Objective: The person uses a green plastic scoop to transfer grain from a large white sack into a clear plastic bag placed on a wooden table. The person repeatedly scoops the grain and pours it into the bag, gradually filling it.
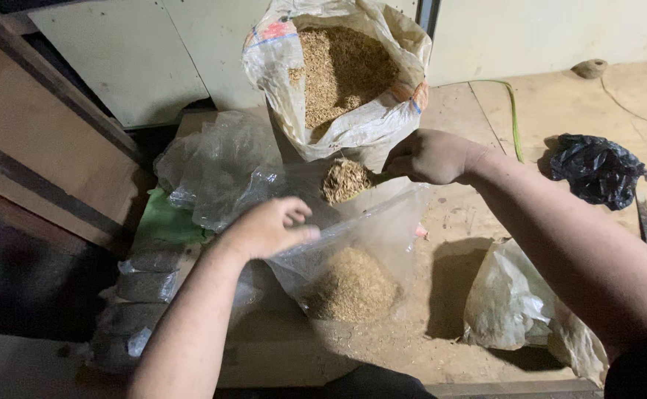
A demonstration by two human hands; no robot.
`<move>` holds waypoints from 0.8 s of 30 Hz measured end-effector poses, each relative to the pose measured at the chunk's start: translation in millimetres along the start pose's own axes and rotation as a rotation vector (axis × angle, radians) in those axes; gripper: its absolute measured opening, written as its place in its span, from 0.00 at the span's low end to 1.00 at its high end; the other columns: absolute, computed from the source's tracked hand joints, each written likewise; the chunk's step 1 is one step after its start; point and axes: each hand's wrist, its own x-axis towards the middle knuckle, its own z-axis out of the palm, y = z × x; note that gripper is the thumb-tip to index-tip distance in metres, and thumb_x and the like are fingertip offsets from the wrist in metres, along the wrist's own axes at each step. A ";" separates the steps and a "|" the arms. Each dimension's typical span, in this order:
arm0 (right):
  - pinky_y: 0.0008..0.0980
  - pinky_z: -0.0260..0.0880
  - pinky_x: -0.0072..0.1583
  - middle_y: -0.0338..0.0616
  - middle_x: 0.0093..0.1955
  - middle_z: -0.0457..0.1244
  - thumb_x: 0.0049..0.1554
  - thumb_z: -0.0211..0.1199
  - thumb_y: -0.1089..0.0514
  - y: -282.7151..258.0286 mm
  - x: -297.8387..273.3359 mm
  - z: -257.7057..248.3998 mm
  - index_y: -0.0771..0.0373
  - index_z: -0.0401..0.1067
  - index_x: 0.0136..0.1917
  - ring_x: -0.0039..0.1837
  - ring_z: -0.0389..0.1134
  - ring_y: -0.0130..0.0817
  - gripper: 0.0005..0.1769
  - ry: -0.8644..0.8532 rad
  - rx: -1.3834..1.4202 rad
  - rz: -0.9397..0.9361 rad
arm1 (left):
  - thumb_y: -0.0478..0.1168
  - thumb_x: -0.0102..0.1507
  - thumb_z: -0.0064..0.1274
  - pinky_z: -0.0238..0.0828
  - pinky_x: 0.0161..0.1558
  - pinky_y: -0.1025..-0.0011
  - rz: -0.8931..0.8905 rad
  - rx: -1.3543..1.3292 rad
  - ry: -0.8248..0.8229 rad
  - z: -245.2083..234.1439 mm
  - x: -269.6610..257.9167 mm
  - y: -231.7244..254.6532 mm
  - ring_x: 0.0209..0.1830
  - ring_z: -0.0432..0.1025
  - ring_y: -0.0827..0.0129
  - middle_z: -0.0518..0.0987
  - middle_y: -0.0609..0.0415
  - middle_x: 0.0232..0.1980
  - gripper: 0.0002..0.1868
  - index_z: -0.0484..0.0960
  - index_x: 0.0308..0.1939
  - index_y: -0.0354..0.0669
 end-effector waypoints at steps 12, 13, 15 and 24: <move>0.48 0.73 0.56 0.47 0.49 0.70 0.66 0.49 0.43 -77.6 -30.7 3.1 0.48 0.77 0.58 0.53 0.72 0.48 0.19 -0.049 -0.560 0.352 | 0.38 0.58 0.59 0.78 0.47 0.66 0.091 0.150 -0.133 -15.4 -15.5 19.5 0.41 0.83 0.65 0.88 0.51 0.41 0.08 0.87 0.40 0.43; 0.48 0.73 0.55 0.47 0.48 0.70 0.69 0.46 0.43 -81.5 -33.3 4.7 0.50 0.76 0.59 0.52 0.73 0.48 0.20 -0.091 -0.662 0.344 | 0.38 0.59 0.59 0.77 0.47 0.66 0.078 0.164 -0.146 -16.7 -16.1 21.2 0.41 0.83 0.65 0.88 0.51 0.41 0.08 0.87 0.40 0.43; 0.46 0.71 0.56 0.45 0.47 0.69 0.69 0.44 0.45 -85.3 -39.0 9.3 0.51 0.74 0.61 0.48 0.72 0.42 0.20 -0.008 -0.811 0.193 | 0.39 0.59 0.59 0.77 0.47 0.66 0.089 0.173 -0.168 -19.0 -16.1 24.0 0.41 0.83 0.64 0.88 0.52 0.41 0.08 0.87 0.40 0.43; 0.37 0.72 0.39 0.39 0.39 0.68 0.67 0.43 0.43 -90.8 -70.7 -29.3 0.47 0.74 0.60 0.36 0.69 0.36 0.20 0.334 -0.815 0.134 | 0.44 0.58 0.63 0.79 0.45 0.65 0.120 0.181 -0.224 -44.2 -6.2 32.8 0.39 0.82 0.63 0.87 0.49 0.40 0.14 0.83 0.44 0.40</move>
